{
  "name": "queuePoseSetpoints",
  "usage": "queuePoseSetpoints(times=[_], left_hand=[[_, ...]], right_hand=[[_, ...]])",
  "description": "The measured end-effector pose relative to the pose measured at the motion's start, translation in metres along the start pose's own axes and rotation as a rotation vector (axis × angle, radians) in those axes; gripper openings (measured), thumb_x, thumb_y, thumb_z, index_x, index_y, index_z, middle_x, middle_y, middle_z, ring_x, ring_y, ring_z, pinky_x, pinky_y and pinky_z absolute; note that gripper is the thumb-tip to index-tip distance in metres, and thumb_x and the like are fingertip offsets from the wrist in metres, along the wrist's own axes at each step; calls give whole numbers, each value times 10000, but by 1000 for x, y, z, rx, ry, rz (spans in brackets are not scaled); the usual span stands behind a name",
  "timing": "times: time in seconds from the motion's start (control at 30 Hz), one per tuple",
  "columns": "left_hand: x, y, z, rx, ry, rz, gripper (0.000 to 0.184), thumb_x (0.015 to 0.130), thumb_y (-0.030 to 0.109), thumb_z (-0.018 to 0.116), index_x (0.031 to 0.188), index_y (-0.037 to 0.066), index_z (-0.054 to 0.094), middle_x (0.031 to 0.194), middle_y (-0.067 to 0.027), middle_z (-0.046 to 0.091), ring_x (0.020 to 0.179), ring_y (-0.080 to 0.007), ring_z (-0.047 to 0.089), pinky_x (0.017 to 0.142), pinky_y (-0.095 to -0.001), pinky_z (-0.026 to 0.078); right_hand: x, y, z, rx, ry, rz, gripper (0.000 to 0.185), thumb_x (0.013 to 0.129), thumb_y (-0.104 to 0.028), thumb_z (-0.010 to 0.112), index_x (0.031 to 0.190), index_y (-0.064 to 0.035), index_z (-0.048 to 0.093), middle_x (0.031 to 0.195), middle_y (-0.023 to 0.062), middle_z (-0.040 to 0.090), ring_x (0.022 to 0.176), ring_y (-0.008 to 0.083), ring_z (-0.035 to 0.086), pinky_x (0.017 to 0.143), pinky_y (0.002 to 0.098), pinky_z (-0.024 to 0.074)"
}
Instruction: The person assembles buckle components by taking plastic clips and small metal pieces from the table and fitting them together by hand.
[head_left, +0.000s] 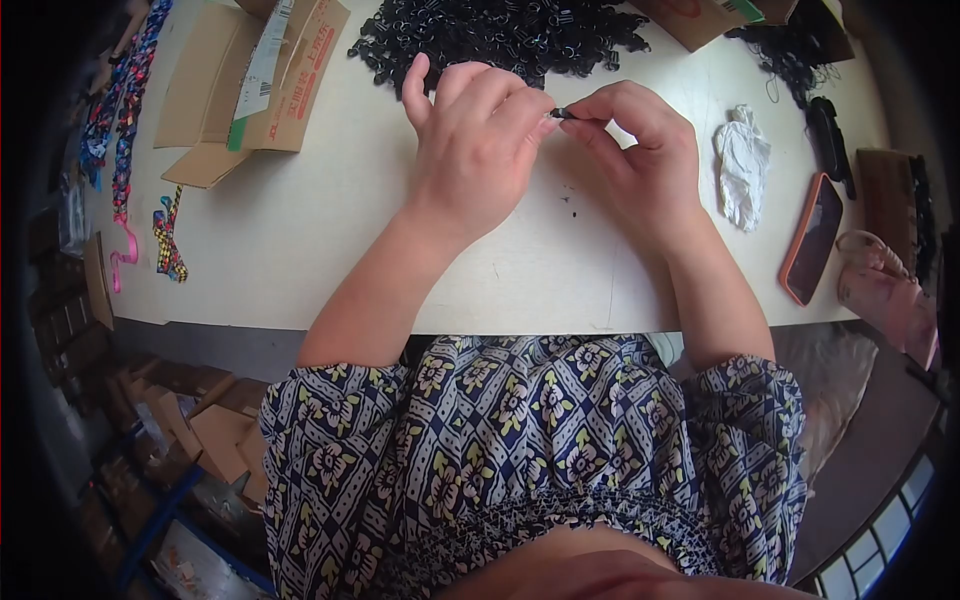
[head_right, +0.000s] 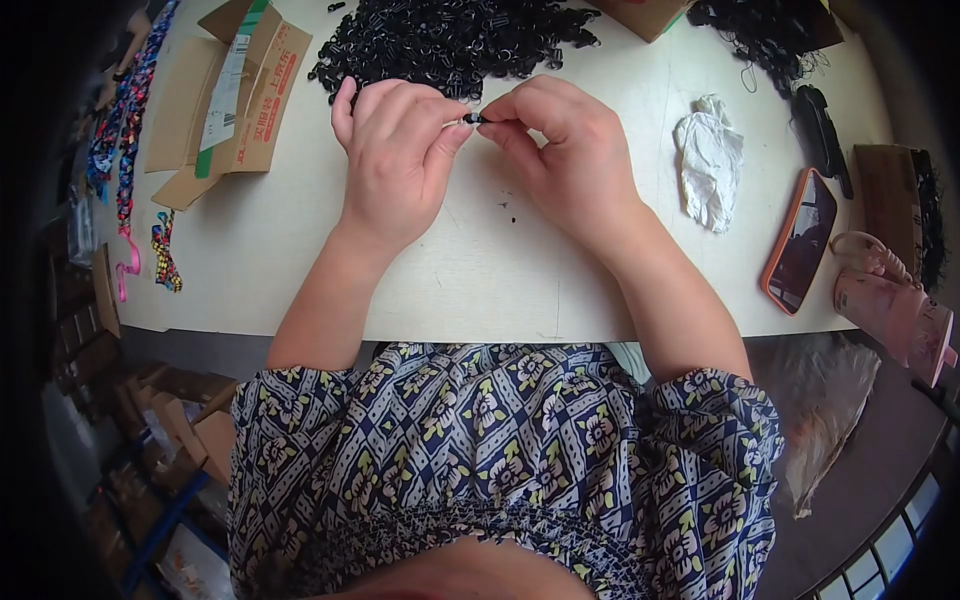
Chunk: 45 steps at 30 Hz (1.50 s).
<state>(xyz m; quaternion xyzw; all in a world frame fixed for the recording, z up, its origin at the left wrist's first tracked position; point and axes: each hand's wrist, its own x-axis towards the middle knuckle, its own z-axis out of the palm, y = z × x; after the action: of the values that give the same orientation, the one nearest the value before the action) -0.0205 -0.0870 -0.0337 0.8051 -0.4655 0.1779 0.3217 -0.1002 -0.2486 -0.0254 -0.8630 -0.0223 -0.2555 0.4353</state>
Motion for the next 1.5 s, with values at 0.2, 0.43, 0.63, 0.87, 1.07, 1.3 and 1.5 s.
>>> queuePoseSetpoints(times=[0.2, 0.43, 0.63, 0.87, 1.07, 1.3, 1.5], left_hand=[[0, 2, -5, 46, -92, -23, 138, 866, 187, 659, 982, 114, 638, 974, -21, 587, 1034, -242, 510, 1085, -516, 155], [0, -2, -1, -39, -57, -26, 148, 837, 211, 689, 958, 139, 642, 923, 0, 574, 1022, -221, 503, 1065, -567, 163], [-2, -6, 1, -111, -35, -36, 246, 804, 210, 717, 1032, 148, 647, 973, -9, 603, 1026, -228, 520, 1070, -545, 165], [-2, -7, 2, -111, 11, 6, 207, 780, 150, 724, 982, 151, 674, 917, 1, 611, 987, -217, 540, 1077, -522, 159], [-2, -7, 2, -110, 30, 11, 160, 775, 134, 727, 928, 151, 683, 905, 8, 612, 980, -209, 545, 1078, -519, 157], [-1, -8, 2, -106, 52, 6, 131, 773, 143, 733, 893, 153, 680, 890, 18, 604, 981, -201, 544, 1069, -530, 173], [-2, -5, 0, -78, 58, 23, 122, 792, 155, 733, 900, 138, 679, 892, 14, 623, 972, -202, 556, 1079, -467, 202]], right_hand=[[0, -3, 0, -15, -10, -4, 93, 759, -10, 731, 820, -17, 660, 760, 87, 621, 690, 244, 618, 592, 321, 492], [0, -2, -1, -17, 11, 0, 94, 764, -14, 731, 827, -16, 662, 762, 83, 623, 680, 226, 618, 586, 307, 494], [0, 1, -1, 6, 31, 30, 96, 773, -27, 736, 835, -14, 664, 762, 82, 622, 669, 205, 612, 590, 300, 493], [-1, 1, -1, 7, 27, 16, 99, 771, -27, 739, 835, -13, 663, 765, 81, 622, 668, 200, 610, 590, 297, 492], [-1, 3, 1, 7, 23, 19, 98, 773, -29, 739, 833, -13, 664, 767, 84, 625, 679, 199, 618, 593, 290, 498], [2, -7, -8, 280, 109, 41, 268, 772, 9, 693, 1034, -19, 643, 860, 70, 620, 739, 147, 613, 714, 302, 518], [-21, -60, -102, 955, -9, -355, 278, 832, -148, 659, 1109, -173, 666, 914, -16, 618, 719, 79, 548, 732, 264, 489]])
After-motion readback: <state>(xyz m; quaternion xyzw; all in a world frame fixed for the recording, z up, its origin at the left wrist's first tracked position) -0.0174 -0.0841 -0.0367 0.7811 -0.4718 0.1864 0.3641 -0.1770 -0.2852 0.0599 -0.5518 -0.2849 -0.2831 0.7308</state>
